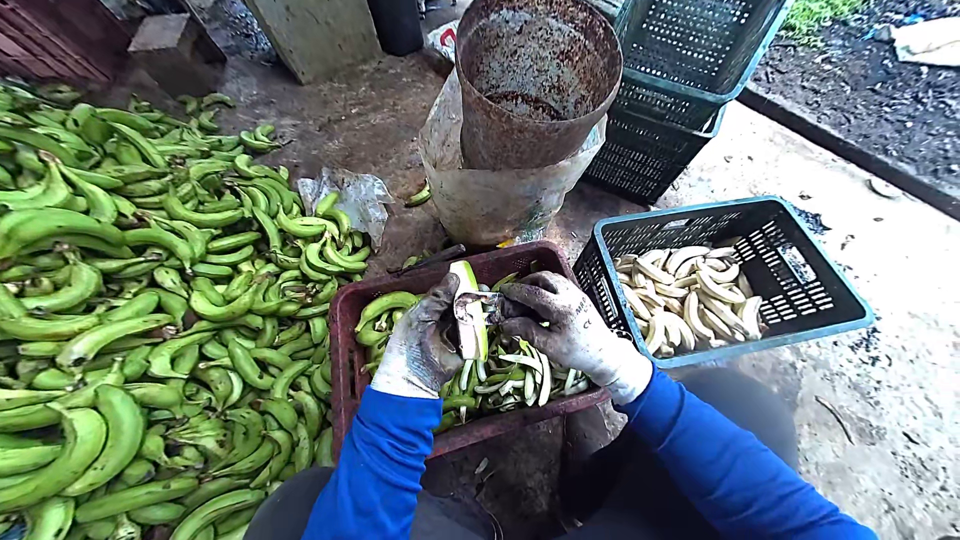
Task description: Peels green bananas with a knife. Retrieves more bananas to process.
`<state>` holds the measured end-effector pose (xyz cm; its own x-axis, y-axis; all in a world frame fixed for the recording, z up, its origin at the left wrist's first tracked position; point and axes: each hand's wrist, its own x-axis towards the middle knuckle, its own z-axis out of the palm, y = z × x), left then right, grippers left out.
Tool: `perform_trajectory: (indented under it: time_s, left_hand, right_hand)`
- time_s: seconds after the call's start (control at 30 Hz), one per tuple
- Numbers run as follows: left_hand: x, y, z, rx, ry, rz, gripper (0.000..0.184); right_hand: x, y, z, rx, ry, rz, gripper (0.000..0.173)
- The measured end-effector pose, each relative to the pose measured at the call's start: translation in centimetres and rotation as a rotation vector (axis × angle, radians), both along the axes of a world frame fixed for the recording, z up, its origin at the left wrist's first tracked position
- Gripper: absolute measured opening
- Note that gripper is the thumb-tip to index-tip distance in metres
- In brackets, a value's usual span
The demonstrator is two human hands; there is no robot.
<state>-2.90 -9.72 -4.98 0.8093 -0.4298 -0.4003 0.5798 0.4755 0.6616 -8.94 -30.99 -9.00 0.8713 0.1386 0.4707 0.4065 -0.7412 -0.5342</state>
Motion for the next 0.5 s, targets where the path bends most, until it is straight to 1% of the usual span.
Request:
perform_trajectory:
  time_s: [0.07, 0.1, 0.2, 0.3, 0.4, 0.5]
  left_hand:
    - [0.4, 0.4, 0.0, -0.009, -0.059, -0.066, 0.029]
    - [0.5, 0.5, 0.0, 0.006, -0.06, -0.081, 0.03]
    - [0.4, 0.5, 0.3, 0.037, -0.04, -0.09, 0.032]
    - [0.0, 0.5, 0.5, 0.072, -0.087, -0.113, 0.03]
    - [0.1, 0.3, 0.4, 0.072, -0.106, -0.109, 0.029]
    - [0.1, 0.5, 0.1, 0.044, -0.18, -0.225, 0.029]
  right_hand:
    - [0.1, 0.0, -0.1, 0.001, 0.072, 0.004, 0.043]
    - [0.1, 0.2, -0.3, -0.02, 0.07, 0.001, 0.043]
    - [-0.3, 0.4, 0.0, -0.106, -0.011, -0.012, 0.044]
    - [-0.4, -0.1, 0.3, -0.16, -0.031, -0.019, 0.044]
    - [-0.2, -0.3, 0.0, -0.17, -0.036, -0.025, 0.047]
    - [0.0, -0.8, 0.3, -0.123, 0.012, -0.054, 0.049]
